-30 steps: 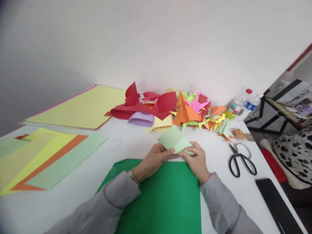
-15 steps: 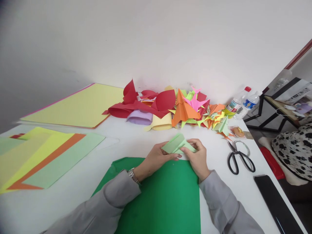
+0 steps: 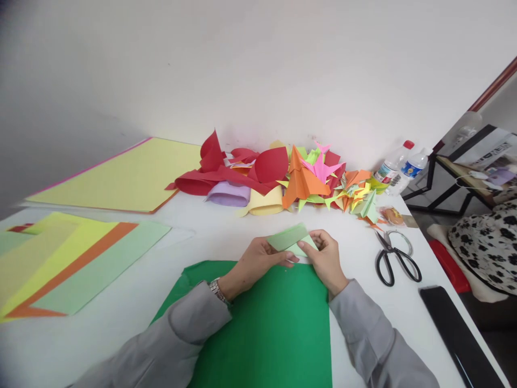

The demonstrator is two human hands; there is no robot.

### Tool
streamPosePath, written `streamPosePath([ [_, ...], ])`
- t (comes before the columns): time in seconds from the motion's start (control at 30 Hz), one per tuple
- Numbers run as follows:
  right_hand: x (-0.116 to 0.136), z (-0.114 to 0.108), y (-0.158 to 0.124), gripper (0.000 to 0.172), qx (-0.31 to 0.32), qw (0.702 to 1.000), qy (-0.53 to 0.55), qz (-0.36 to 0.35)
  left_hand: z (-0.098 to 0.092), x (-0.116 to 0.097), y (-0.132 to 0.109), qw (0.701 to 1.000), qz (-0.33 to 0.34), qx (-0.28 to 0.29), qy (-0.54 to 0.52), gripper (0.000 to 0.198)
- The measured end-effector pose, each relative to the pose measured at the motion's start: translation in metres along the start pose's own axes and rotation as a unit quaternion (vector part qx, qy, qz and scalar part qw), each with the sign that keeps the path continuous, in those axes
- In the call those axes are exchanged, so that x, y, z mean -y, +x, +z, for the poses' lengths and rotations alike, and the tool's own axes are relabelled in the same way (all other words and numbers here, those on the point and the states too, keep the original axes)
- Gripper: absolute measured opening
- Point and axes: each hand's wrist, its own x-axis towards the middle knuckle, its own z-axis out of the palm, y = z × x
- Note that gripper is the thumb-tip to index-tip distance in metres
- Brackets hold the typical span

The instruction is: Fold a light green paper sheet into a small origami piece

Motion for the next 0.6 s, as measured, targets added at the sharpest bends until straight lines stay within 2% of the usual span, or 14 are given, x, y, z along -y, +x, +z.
streamPosePath([
  [0.33,-0.002,-0.0019,-0.0011,0.022,0.023,1.0,-0.006,0.014,-0.0047,0.0023,0.0013,1.0,-0.021,-0.01,-0.017,0.031],
  [0.6,-0.005,-0.0034,-0.0013,0.026,-0.009,0.999,-0.024,0.022,-0.006,0.0046,0.003,0.999,-0.034,-0.001,-0.016,0.029],
])
